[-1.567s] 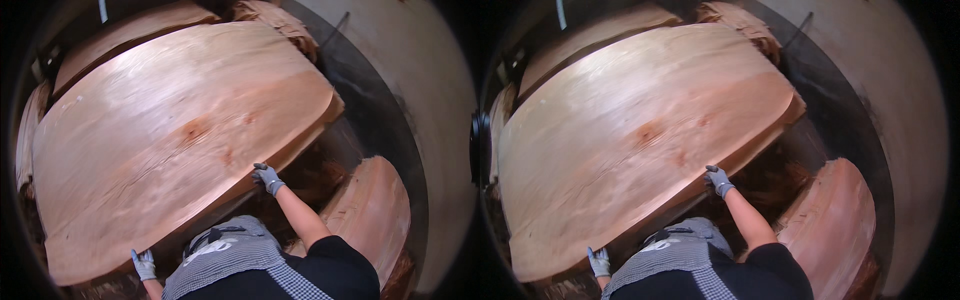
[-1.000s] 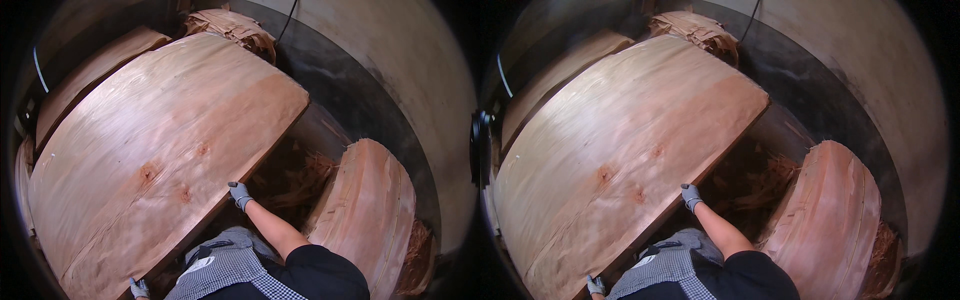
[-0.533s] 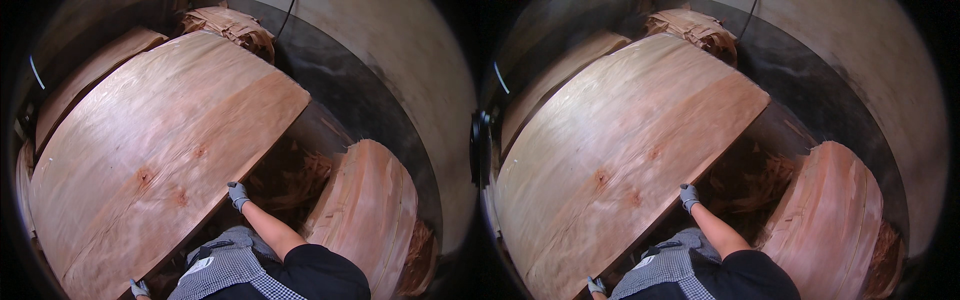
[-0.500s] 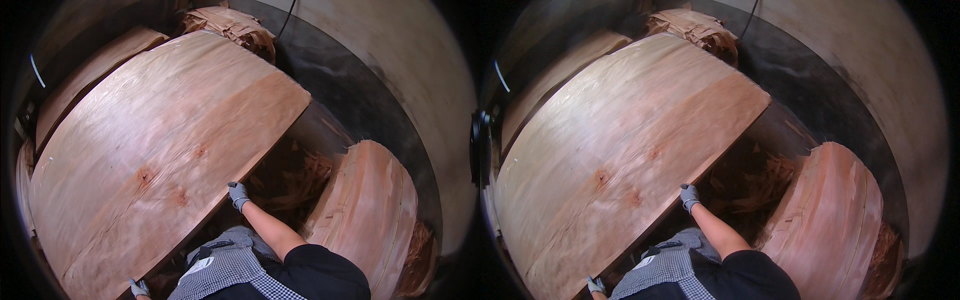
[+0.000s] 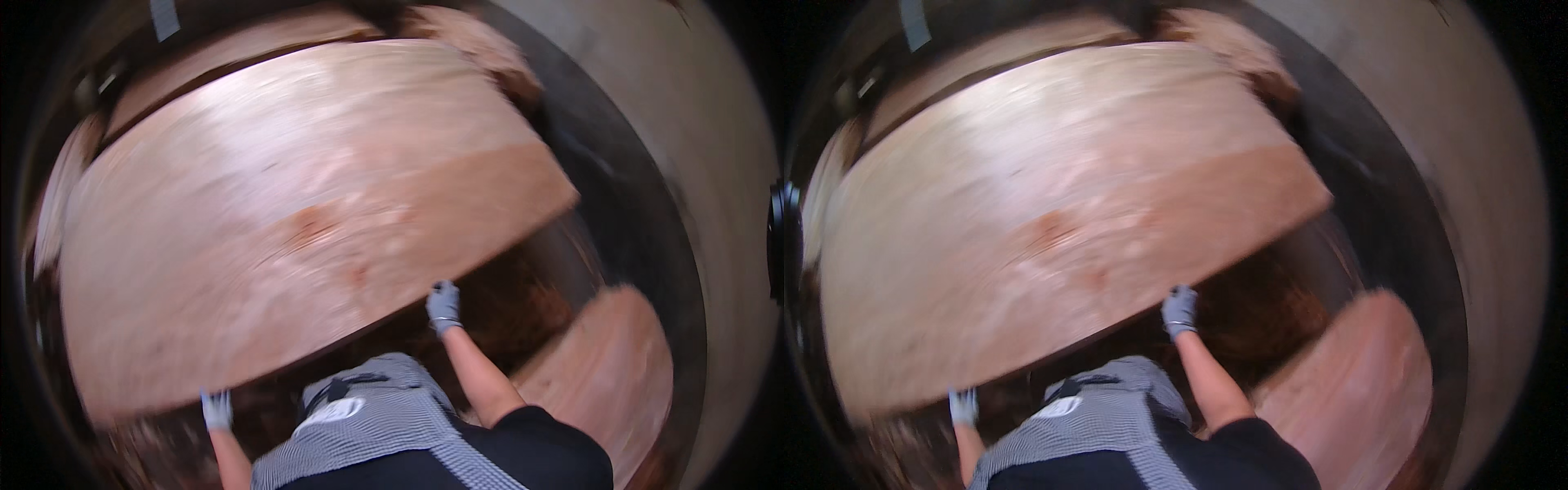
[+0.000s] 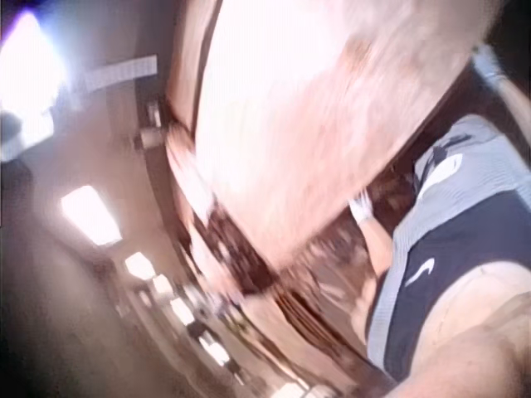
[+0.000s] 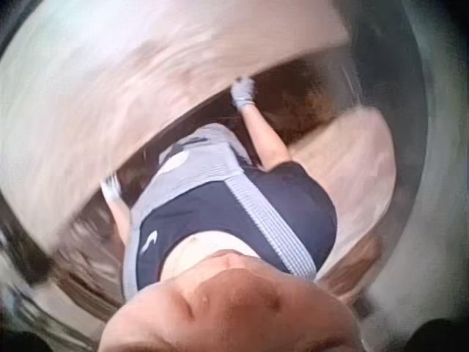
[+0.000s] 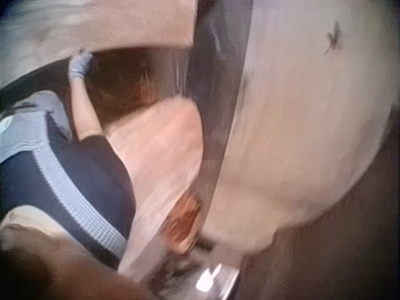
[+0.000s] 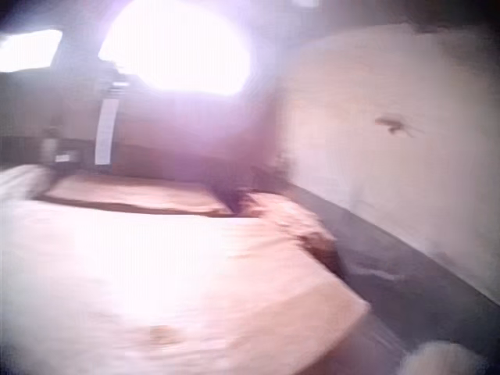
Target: The person lifts and inspects large wood veneer sheets from a stack, using a tool to trim or separate pieces, and then uses a long measuring pole to check the dimensions of the sheets.
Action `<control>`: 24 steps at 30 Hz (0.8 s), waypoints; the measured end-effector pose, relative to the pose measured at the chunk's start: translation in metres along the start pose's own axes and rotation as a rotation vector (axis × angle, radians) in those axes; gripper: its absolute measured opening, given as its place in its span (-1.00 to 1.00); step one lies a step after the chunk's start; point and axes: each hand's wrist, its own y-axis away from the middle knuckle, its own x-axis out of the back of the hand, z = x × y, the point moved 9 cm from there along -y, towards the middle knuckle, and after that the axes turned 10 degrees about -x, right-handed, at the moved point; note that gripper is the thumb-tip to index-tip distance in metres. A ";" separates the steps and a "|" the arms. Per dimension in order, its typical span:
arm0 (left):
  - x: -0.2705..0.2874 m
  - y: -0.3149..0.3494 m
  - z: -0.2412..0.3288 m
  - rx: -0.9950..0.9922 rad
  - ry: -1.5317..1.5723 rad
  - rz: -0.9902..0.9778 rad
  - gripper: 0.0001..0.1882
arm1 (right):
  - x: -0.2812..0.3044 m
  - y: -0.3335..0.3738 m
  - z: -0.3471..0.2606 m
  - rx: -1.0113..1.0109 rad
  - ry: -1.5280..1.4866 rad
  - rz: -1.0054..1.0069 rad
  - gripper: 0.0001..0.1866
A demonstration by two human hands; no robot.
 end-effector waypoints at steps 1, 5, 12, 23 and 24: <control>-0.010 0.000 0.008 -0.030 0.054 -0.116 -0.35 | -0.008 0.011 -0.008 -0.067 -0.181 -0.180 -0.82; 0.043 -0.010 0.059 -0.200 0.052 0.211 -0.50 | -0.042 0.084 -0.087 0.000 -0.461 -0.529 -0.81; 0.099 -0.011 0.091 -0.097 -0.144 0.463 -0.48 | -0.106 0.202 -0.179 0.393 -0.128 -0.722 -0.88; 0.097 -0.021 0.077 -0.140 -0.176 0.344 -0.64 | -0.156 0.270 -0.253 0.364 0.026 -0.837 -0.87; 0.097 -0.019 0.080 -0.159 -0.149 0.331 -0.63 | -0.159 0.277 -0.269 0.393 0.018 -0.855 -0.88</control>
